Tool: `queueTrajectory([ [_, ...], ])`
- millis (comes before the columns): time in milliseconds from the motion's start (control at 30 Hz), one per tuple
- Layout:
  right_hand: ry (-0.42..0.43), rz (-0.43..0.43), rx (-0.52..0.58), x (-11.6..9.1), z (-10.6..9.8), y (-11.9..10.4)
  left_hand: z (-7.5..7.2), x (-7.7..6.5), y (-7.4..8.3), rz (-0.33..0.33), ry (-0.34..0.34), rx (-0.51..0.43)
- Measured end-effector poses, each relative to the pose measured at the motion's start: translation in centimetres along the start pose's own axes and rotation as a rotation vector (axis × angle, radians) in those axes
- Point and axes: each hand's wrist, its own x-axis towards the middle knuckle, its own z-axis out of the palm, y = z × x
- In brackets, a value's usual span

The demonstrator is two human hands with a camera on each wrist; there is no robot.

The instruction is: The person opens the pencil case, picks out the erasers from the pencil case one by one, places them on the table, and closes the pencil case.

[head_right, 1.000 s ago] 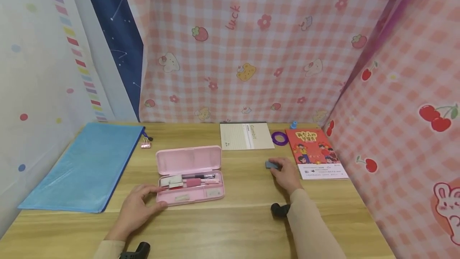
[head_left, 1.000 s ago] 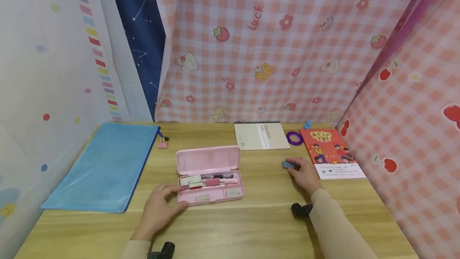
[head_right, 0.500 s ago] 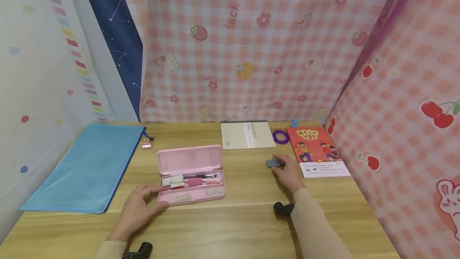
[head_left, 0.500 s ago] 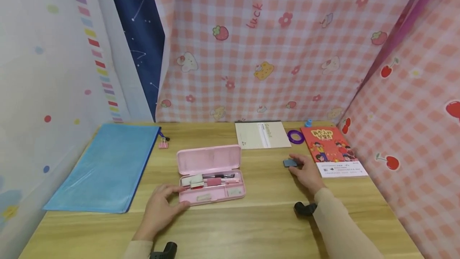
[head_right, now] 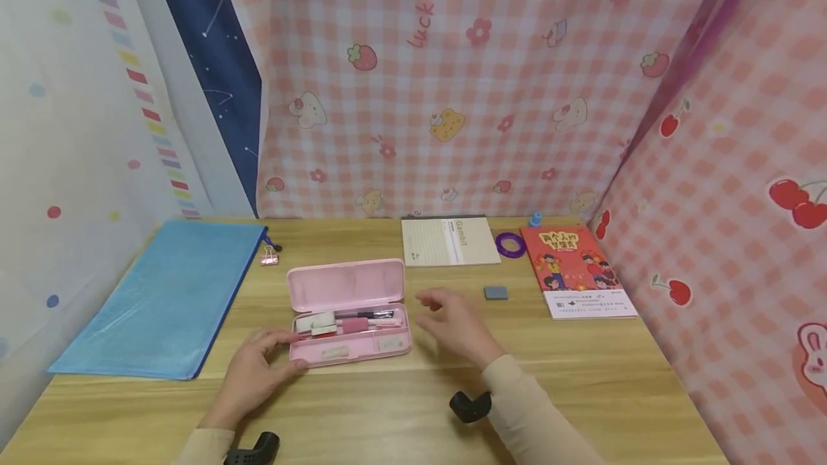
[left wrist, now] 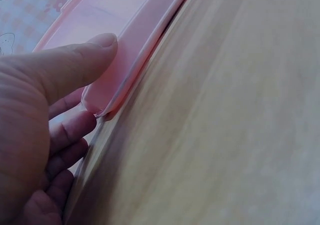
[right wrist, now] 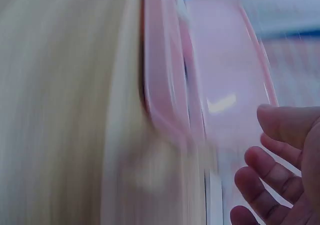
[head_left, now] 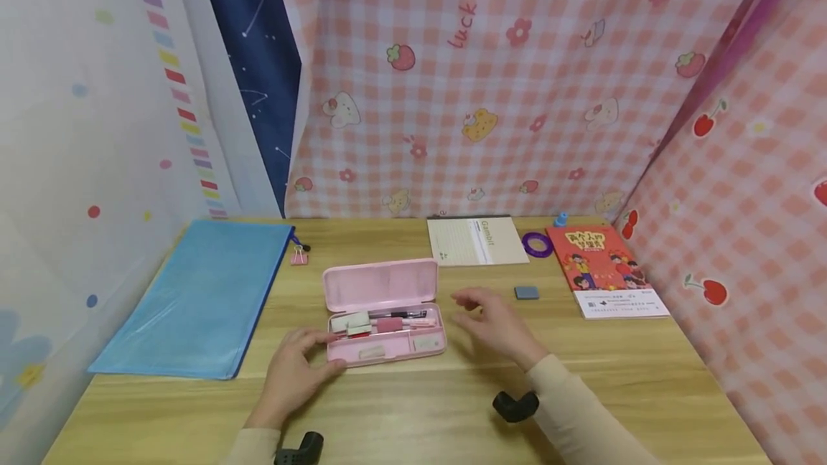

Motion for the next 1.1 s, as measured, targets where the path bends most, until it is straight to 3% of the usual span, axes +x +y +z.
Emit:
queueTrajectory([
  [167,-0.118,-0.124,-0.062,1.5,3.9,-3.3,0.1,-0.1,0.0,0.007,0.004,-0.004],
  [333,-0.126,-0.251,-0.199,3.0,6.7,-4.1,0.1,-0.2,0.1,-0.014,-0.011,-0.008],
  [633,-0.117,-0.247,-0.226,4.3,8.5,-4.4,-0.2,-0.2,0.0,-0.015,-0.01,-0.012],
  [833,-0.122,-0.219,-0.117,3.9,7.0,-3.9,0.0,-0.4,-0.3,-0.011,-0.002,-0.024],
  [967,-0.05,-0.16,-0.024,2.8,3.7,-2.5,0.2,-0.4,-0.2,-0.006,-0.002,-0.026],
  [1100,0.056,-0.118,-0.014,1.8,0.1,0.8,0.1,-0.3,0.0,0.004,0.004,-0.015],
])
